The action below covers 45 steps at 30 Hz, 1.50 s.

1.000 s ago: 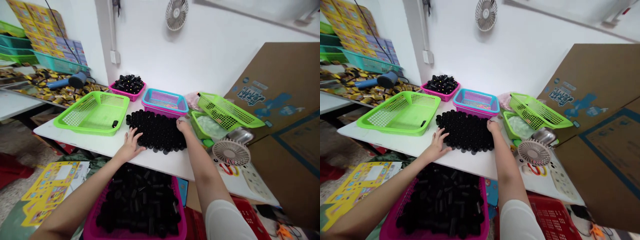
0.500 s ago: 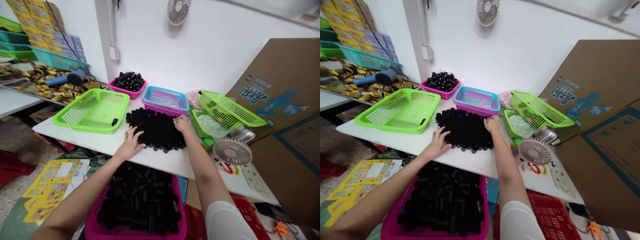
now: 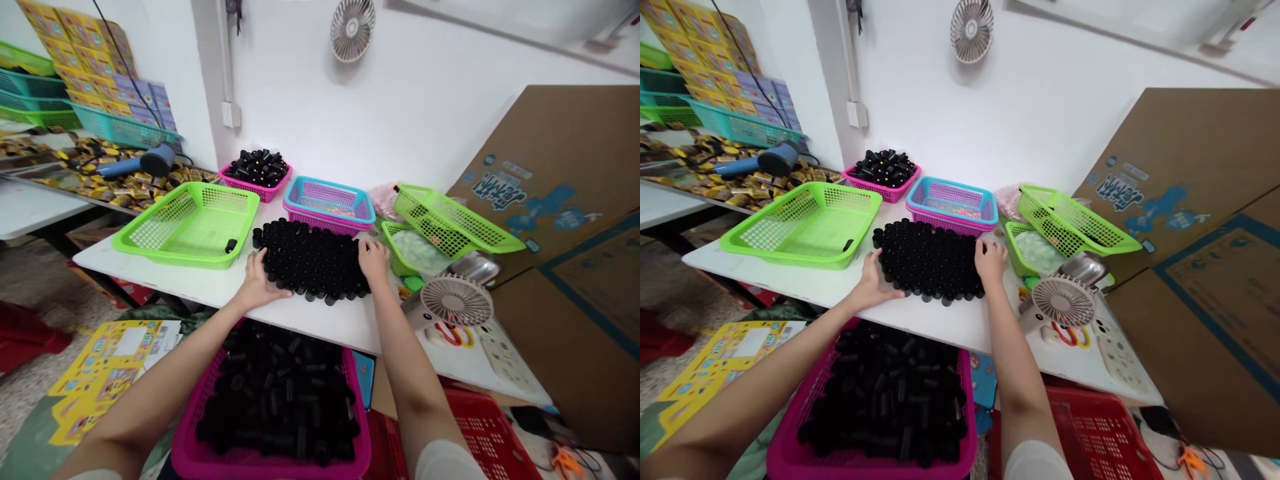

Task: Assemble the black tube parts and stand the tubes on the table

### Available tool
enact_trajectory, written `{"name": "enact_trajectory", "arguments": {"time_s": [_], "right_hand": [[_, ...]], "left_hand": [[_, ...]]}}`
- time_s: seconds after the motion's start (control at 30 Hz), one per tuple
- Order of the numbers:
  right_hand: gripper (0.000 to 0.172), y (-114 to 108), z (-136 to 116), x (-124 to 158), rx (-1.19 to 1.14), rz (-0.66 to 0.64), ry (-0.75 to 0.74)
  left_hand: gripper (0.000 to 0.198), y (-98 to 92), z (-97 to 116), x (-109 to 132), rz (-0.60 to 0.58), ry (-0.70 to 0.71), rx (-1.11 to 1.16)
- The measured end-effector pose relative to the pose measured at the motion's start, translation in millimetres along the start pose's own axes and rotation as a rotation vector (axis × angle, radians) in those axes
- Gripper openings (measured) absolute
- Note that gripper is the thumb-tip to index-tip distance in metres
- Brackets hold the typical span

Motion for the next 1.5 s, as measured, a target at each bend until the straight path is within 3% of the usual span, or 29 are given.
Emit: {"name": "enact_trajectory", "arguments": {"time_s": [0.07,0.13,0.2,0.3,0.47,0.83,1.07,1.17,1.23,1.37,1.5], "right_hand": [[0.07,13.9,10.6,33.2,-0.035,-0.001,0.022],[0.087,34.4,14.0,67.4,-0.056,-0.012,-0.01],[0.107,53.9,6.9,97.2,-0.071,-0.001,-0.111],[0.117,78.0,-8.7,121.1,-0.035,-0.054,-0.193],[0.11,84.4,-18.3,114.3,0.013,-0.102,-0.192],[0.106,77.0,2.0,82.2,0.058,-0.09,-0.147],[0.129,76.4,18.5,102.9,-0.004,-0.077,-0.148],[0.13,77.2,24.7,110.0,-0.044,-0.084,-0.151],[0.126,77.4,22.2,112.6,-0.033,-0.075,-0.18],[0.108,78.4,12.4,115.4,0.024,-0.052,-0.249],[0.103,77.9,14.4,115.1,-0.017,-0.043,-0.235]], "left_hand": [[0.154,8.2,5.5,-3.6,-0.104,0.003,-0.094],[0.155,15.6,12.0,-7.6,-0.183,-0.019,-0.17],[0.154,18.8,17.4,-12.2,-0.201,-0.069,-0.187],[0.156,20.3,23.3,-17.6,-0.195,-0.139,-0.17],[0.152,19.9,28.5,-18.5,-0.194,-0.188,-0.195],[0.146,34.4,34.5,-42.6,-0.176,-0.159,-0.184],[0.147,31.2,30.3,-8.8,-0.127,-0.031,-0.095],[0.147,19.4,20.4,1.9,-0.025,-0.036,0.055],[0.131,5.0,9.5,-2.1,0.068,-0.09,0.153],[0.087,-29.4,-9.2,-30.4,0.198,-0.236,0.22],[0.059,-56.9,-12.6,-57.3,0.316,-0.309,0.282]]}}
Point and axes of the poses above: each hand's wrist, its own x-axis away from the middle knuckle, its own y-axis out of the palm, z = x × y, the point moved 7 cm from there along -x, towards the middle knuckle, and after that the axes turned 15 degrees about -z, right-handed, at the moved point
